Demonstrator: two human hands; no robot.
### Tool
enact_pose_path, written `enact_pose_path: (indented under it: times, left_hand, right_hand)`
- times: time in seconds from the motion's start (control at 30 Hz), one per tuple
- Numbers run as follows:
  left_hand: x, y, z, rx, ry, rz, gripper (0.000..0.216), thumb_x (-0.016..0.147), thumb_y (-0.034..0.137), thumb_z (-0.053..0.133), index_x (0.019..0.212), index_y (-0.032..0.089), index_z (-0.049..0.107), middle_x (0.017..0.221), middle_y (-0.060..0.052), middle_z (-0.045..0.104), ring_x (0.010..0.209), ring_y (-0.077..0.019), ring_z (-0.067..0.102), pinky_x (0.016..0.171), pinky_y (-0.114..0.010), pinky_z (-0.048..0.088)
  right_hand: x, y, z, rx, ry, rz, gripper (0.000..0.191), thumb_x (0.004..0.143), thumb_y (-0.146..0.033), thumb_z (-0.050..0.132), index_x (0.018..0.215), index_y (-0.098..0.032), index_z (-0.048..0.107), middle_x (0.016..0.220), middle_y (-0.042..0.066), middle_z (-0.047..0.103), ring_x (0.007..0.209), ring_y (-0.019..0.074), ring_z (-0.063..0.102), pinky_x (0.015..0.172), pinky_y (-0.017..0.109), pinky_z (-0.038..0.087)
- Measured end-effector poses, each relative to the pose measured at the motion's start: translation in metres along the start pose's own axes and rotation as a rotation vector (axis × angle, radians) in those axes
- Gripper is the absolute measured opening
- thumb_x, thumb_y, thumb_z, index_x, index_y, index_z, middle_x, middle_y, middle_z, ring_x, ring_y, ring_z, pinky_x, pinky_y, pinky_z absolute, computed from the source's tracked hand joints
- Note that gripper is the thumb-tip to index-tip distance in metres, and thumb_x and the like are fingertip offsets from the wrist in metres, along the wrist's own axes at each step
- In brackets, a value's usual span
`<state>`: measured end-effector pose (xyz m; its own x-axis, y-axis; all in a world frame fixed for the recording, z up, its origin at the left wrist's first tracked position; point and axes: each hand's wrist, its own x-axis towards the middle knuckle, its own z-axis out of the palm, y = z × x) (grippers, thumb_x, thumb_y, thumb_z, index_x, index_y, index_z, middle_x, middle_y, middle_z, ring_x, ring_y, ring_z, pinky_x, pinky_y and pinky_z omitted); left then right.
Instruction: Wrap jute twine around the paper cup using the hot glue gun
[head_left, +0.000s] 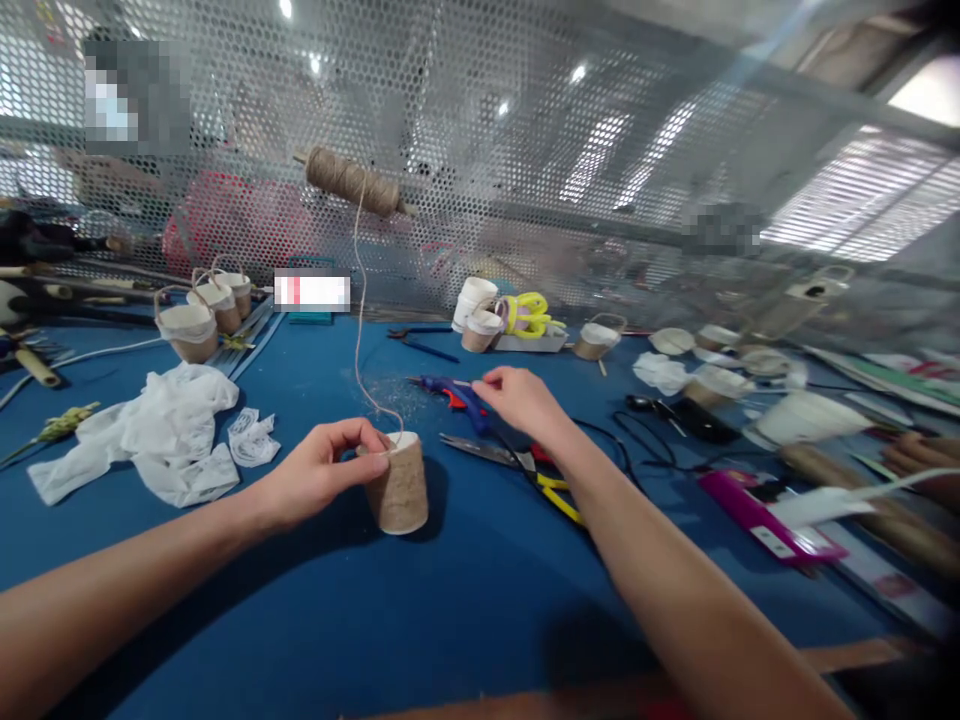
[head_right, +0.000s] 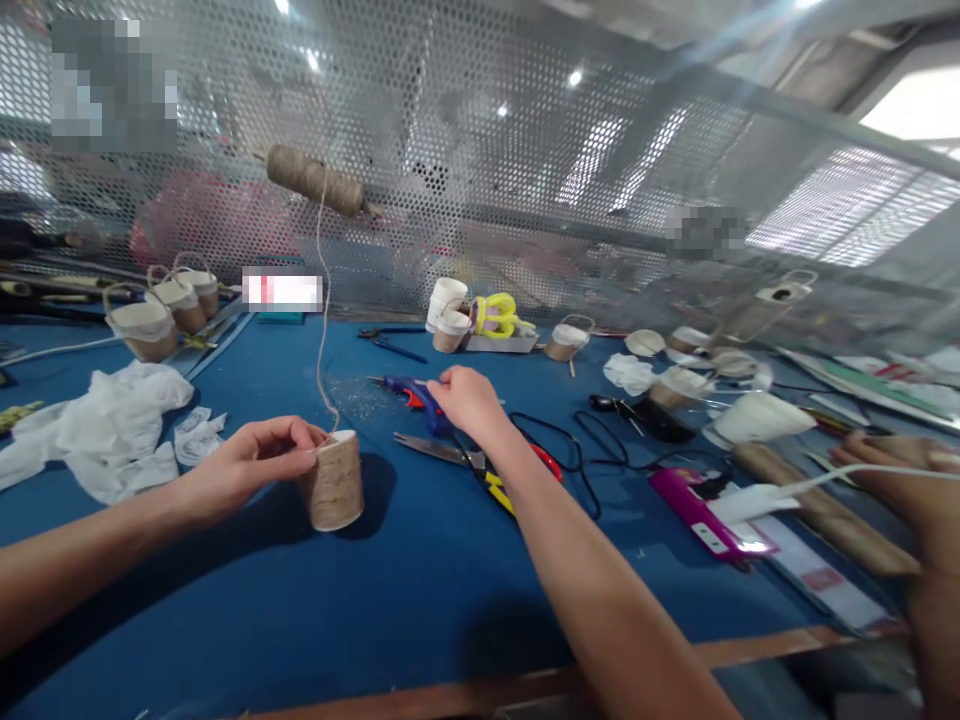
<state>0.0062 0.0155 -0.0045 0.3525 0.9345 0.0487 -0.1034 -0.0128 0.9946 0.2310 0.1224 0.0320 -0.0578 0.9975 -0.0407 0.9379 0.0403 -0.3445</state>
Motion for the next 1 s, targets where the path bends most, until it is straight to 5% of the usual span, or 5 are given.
enact_pose_path:
  times: [0.2,0.5,0.83,1.0]
  left_hand:
    - [0.002,-0.005,-0.004,0.141,0.043,0.132,0.024,0.074,0.037,0.063,0.068,0.015,0.053,0.088,-0.006,0.061,0.094,-0.0205,0.052,0.083,-0.033,0.036]
    - [0.002,-0.006,-0.006,0.227,0.086,0.189,0.020,0.075,0.033,0.062,0.069,0.016,0.053,0.090,-0.007,0.062,0.098,-0.0206,0.053,0.087,-0.034,0.038]
    - [0.002,-0.002,-0.007,0.250,0.086,0.151,0.018,0.076,0.030,0.060,0.069,0.015,0.052,0.094,-0.009,0.060,0.098,-0.0208,0.053,0.089,-0.036,0.037]
    - [0.002,0.000,-0.007,0.217,0.095,0.109,0.020,0.075,0.031,0.061,0.068,0.015,0.052,0.098,-0.010,0.060,0.101,-0.0219,0.052,0.089,-0.036,0.036]
  right_hand:
    - [0.015,0.011,0.021,-0.172,-0.150,0.059,0.030,0.087,-0.031,0.052,0.113,-0.016,0.054,0.113,0.008,0.056,0.095,0.0199,0.058,0.079,0.039,0.049]
    - [0.010,0.013,0.022,-0.083,-0.188,0.075,0.030,0.087,-0.032,0.053,0.112,-0.016,0.054,0.113,0.007,0.056,0.096,0.0203,0.058,0.079,0.039,0.049]
    - [-0.017,0.010,0.008,0.563,-0.089,0.053,0.016,0.075,-0.021,0.056,0.088,-0.011,0.061,0.082,0.006,0.066,0.069,0.0147,0.061,0.061,0.026,0.047]
    - [-0.058,0.000,-0.011,0.858,-0.109,-0.050,0.011,0.069,-0.026,0.058,0.074,-0.016,0.056,0.059,-0.002,0.055,0.050,0.0097,0.051,0.047,0.023,0.040]
